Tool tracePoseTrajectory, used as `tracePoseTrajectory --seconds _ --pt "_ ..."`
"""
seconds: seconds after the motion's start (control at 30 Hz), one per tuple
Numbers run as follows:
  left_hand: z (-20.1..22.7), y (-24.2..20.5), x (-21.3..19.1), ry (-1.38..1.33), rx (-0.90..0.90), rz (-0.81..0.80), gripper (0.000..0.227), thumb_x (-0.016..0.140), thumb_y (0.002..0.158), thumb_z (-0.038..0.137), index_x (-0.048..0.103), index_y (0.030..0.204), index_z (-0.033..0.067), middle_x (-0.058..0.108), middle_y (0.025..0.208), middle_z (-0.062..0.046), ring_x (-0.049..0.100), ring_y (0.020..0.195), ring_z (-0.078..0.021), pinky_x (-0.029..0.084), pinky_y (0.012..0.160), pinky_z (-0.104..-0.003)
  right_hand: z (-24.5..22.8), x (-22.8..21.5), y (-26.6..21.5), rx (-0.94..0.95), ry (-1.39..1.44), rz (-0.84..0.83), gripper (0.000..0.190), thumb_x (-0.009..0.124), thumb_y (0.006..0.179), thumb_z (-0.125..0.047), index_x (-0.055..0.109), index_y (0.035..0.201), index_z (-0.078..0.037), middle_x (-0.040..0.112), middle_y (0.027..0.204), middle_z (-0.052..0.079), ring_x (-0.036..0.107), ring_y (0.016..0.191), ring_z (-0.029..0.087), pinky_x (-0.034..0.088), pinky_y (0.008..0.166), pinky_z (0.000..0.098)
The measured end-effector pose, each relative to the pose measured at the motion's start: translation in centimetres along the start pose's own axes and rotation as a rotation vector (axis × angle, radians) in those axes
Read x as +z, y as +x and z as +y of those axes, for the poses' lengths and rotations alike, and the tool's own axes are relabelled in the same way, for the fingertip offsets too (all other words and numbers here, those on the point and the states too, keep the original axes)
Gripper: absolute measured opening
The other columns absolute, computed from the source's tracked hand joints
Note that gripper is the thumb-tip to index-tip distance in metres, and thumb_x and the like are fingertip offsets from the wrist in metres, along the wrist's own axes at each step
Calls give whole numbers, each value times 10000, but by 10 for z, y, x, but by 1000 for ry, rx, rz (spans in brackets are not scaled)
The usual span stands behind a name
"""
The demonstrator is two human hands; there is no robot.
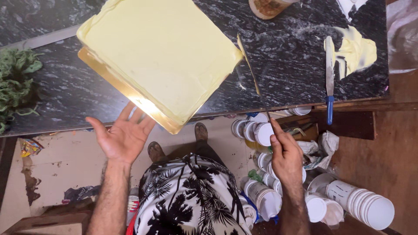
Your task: The person spreads a yellow compound onto a square board using a metal spatula, smoothing the surface and scraping excess material back onto the table. They repeatedly wipe the board's edges and the table surface with a green cloth and a small wooden block to clean up residue.
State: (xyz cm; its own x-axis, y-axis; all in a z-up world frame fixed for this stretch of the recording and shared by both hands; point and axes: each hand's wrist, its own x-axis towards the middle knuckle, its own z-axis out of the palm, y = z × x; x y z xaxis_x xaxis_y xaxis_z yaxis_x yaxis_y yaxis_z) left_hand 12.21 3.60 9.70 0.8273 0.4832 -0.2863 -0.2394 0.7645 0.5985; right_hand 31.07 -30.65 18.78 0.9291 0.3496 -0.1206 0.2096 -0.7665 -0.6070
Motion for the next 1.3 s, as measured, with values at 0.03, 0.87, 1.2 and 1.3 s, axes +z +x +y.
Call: tracePoseTrajectory --seconds 0.03,0.87,1.2,1.3 --pt "-2 -1 4 2 -7 4 1444 437 721 969 43 1596 -109 134 1689 -373 229 1564 -510 209 1291 -592 1 1 1 -20 -11 0 413 572 1032 -169 623 1442 -174 681 957 117 657 867 213 522 832 338" --pt "-60 -7 7 -223 -205 53 1199 227 828 886 246 1575 -52 281 1636 -313 343 1477 -478 299 1195 -580 92 15 122 -63 17 315 417 658 1025 -128 652 1439 -177 711 1194 167 678 1008 329 555 914 476" --pt "-17 -1 -9 -134 24 162 1290 308 762 937 159 1622 -12 253 1691 -247 286 1537 -381 235 1263 -567 193 98 60 108 -308 159 498 592 1005 -165 584 1497 -233 639 993 244 644 913 419 506 836 512" --pt "-7 1 -5 -92 16 126 1337 334 726 956 137 1612 -25 250 1689 -262 293 1537 -410 233 1259 -576 131 72 49 53 -32 156 444 574 1029 -148 601 1469 -200 662 979 175 651 902 317 507 837 432"
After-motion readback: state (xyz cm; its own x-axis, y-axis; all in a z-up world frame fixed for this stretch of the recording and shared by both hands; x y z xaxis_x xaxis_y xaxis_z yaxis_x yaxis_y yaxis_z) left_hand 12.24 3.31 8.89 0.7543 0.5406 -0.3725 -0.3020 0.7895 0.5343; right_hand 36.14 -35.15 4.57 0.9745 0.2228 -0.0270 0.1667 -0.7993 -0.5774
